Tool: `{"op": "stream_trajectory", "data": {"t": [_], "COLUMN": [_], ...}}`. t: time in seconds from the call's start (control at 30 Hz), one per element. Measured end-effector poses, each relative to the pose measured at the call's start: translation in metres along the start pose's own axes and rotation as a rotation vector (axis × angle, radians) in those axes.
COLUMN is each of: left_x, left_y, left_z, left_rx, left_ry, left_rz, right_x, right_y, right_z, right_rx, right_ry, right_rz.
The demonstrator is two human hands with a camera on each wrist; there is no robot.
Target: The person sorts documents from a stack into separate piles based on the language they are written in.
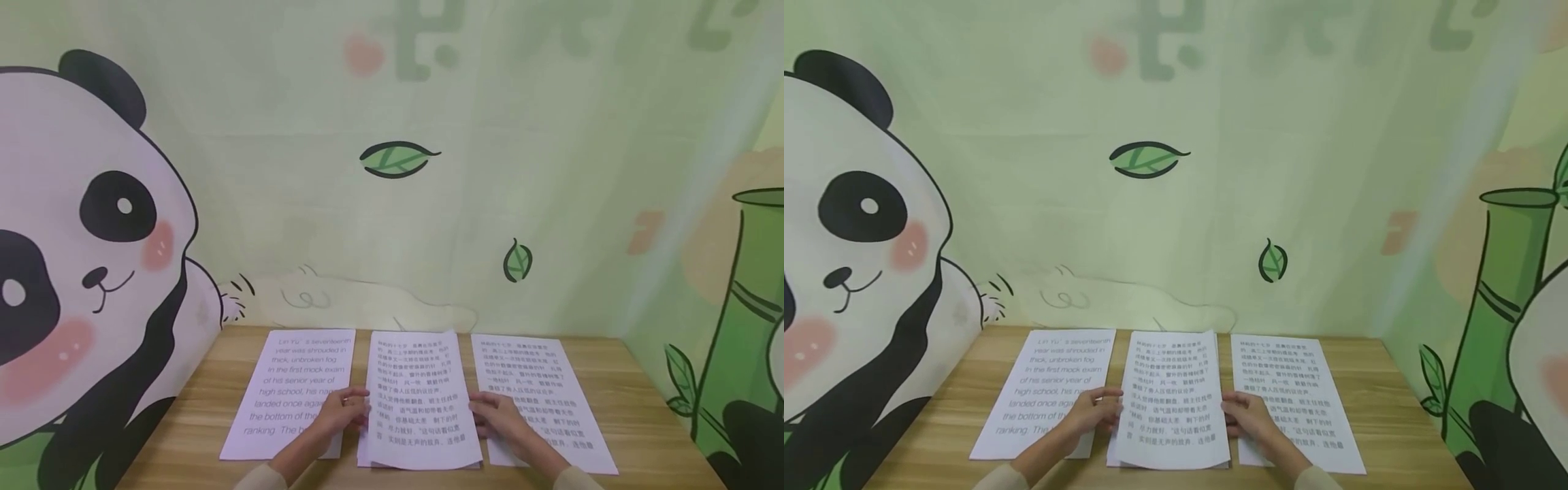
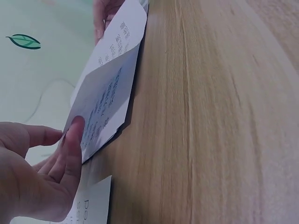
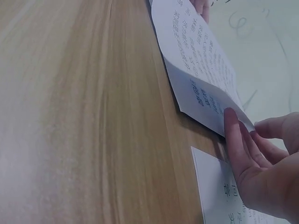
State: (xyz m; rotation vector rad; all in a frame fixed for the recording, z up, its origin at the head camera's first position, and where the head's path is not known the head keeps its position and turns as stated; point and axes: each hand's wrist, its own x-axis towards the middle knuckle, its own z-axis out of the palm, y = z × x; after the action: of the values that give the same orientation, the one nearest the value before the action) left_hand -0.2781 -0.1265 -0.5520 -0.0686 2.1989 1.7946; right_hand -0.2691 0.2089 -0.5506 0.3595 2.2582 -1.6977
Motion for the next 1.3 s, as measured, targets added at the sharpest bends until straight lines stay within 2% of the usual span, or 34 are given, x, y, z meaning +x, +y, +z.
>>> {"op": "stream_trajectory", "data": {"t": [0.13,0.3,0.47,0.63,0.9,1.1,1.3], "left_x": [-0.002,-0.004,-0.004,-0.004,-0.003,-0.003,-0.009], "left_y": [-0.002,-0.004,-0.007,-0.007,-0.003,0.001,0.007], "left_z": [0.0,0.001,0.0,-0.001,-0.001,0.0,0.006], "left_rx": [0.011,0.024,-0.003,-0.004,-0.008,-0.005,-0.043], "left_ry": [-0.05,-0.068,-0.088,-0.096,-0.066,-0.039,-0.049], "left_rz": [-0.029,-0.059,-0.028,-0.027,-0.035,-0.041,0.021], "right_x": [-0.001,-0.001,-0.002,-0.004,-0.006,-0.01,-0.012], "right_y": [0.004,0.007,0.005,0.002,-0.003,-0.005,-0.008], "right_z": [0.001,0.004,0.003,0.002,0.001,-0.001,-0.01], "right_rx": [0.034,0.047,0.024,0.023,0.011,0.043,0.051], "right_ry": [-0.016,-0.027,-0.05,-0.072,-0.045,-0.04,-0.009], "right_rz": [0.007,-0.001,0.011,-0.026,-0.056,-0.068,-0.064]}}
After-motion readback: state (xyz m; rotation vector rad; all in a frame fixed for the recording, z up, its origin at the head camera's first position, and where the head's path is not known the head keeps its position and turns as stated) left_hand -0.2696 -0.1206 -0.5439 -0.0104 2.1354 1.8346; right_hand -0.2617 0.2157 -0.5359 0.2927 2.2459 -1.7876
